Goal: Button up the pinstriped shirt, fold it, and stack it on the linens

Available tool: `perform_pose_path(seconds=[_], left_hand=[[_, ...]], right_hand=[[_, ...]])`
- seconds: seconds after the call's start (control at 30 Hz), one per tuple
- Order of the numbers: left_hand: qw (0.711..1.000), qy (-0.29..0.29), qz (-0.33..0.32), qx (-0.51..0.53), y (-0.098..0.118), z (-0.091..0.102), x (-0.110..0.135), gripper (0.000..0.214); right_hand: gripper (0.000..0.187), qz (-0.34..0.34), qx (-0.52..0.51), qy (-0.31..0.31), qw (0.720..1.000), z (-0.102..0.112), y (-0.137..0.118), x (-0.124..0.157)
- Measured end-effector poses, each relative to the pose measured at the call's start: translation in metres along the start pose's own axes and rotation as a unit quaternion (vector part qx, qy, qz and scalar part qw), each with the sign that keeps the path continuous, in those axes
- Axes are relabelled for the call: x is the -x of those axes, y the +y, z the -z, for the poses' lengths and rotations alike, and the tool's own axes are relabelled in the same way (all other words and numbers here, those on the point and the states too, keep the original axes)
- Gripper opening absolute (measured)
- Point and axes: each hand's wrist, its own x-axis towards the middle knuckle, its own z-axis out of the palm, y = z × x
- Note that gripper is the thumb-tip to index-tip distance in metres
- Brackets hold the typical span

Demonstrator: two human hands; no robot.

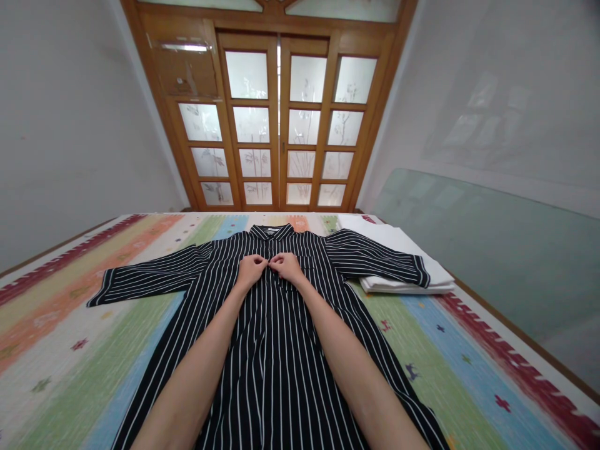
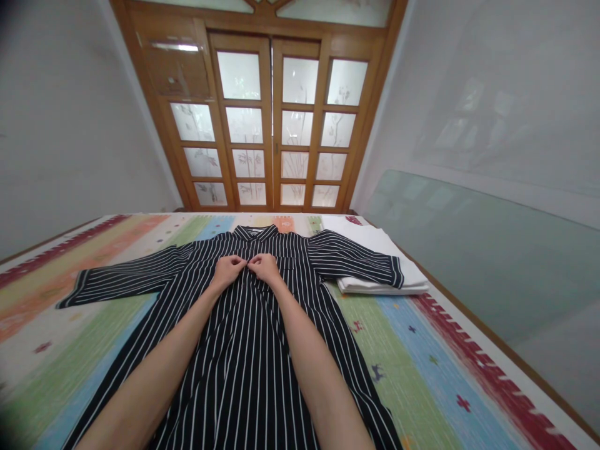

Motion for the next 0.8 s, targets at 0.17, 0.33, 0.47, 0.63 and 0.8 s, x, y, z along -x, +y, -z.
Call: perform_pose_path(seconds=[0.17, 0.33, 0.47, 0.63, 0.8], left_hand=[[1.000, 0.004, 0.000, 0.026, -0.0026, 0.0000, -0.0011, 0.015], [0.998, -0.001, -0.002, 0.055, -0.0049, 0.0007, -0.0008, 0.015], [0.998, 0.004, -0.003, 0.069, -0.0063, 0.0000, -0.0006, 0.016], [0.996, 0.013, -0.001, 0.084, -0.0080, -0.0015, -0.0008, 0.013], [0.995, 0.017, 0.002, 0.097, -0.0100, -0.0022, -0.0010, 0.011]], right_hand=[[0.009, 0.010, 0.013, 0.011, 1.000, -0.0002, -0.0001, 0.0014], [0.006, 0.013, 0.020, 0.012, 1.000, -0.0001, 0.0028, 0.0012], [0.008, 0.018, 0.027, 0.012, 0.999, -0.0004, 0.0041, 0.0008], [0.008, 0.023, 0.033, 0.015, 0.999, -0.0002, 0.0049, 0.0004], [0.007, 0.033, 0.027, 0.013, 0.999, 0.0010, 0.0053, 0.0003]])
